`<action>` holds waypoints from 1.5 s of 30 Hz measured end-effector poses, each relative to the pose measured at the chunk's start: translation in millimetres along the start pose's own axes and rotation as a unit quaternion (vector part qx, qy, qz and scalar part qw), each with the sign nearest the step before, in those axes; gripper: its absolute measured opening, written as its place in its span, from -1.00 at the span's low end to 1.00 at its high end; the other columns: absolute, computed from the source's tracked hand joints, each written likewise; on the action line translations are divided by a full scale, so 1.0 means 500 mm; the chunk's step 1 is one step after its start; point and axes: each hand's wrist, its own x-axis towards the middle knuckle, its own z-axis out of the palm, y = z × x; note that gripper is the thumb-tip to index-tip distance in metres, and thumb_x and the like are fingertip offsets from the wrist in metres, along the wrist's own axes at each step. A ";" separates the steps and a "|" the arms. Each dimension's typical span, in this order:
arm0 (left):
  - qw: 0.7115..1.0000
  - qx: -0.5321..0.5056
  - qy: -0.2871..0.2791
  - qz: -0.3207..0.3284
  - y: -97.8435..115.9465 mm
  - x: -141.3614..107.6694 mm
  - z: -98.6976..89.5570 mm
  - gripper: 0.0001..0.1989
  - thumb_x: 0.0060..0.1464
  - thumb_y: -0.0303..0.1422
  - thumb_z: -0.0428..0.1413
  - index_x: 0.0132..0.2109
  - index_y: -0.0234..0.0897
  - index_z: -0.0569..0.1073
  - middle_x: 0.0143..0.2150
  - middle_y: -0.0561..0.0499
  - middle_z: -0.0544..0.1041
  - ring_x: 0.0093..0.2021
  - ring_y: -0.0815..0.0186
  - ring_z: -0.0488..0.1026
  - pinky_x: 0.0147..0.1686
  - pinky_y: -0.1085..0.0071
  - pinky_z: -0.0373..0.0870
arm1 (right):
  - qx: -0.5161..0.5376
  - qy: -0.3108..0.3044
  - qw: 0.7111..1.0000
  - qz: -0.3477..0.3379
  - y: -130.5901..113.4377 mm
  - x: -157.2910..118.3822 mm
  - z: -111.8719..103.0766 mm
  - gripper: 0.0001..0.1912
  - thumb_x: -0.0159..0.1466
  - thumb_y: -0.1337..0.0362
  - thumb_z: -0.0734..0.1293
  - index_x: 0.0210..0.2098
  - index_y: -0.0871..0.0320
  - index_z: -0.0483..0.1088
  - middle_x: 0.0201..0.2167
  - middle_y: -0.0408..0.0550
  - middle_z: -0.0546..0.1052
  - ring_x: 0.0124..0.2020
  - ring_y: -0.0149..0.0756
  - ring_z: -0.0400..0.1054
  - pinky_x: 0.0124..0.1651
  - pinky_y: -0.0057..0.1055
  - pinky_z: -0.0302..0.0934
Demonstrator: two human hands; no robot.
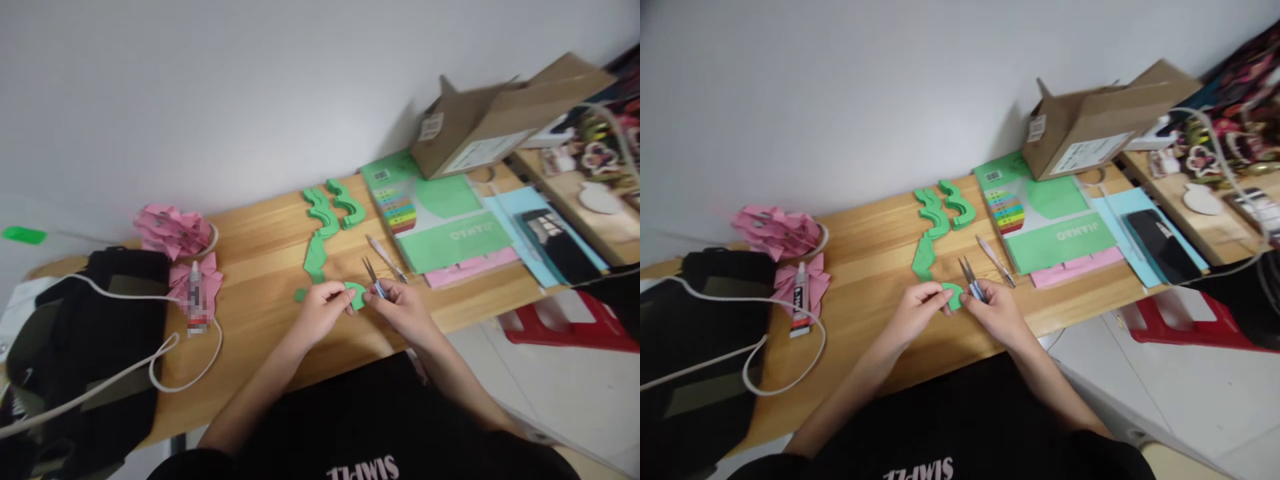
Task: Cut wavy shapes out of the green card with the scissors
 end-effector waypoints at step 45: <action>0.866 0.382 -0.176 0.272 0.116 0.211 0.127 -0.86 -0.02 -0.41 0.23 -0.25 -0.30 0.56 -0.22 -0.03 0.48 -0.29 0.30 0.46 -0.24 0.39 0.38 | 0.147 0.507 0.837 -0.144 0.057 -0.024 -0.169 -0.81 0.04 0.16 0.32 -0.45 0.17 0.37 -0.80 -0.40 0.11 -0.77 -0.51 0.00 -0.70 -0.50 -0.08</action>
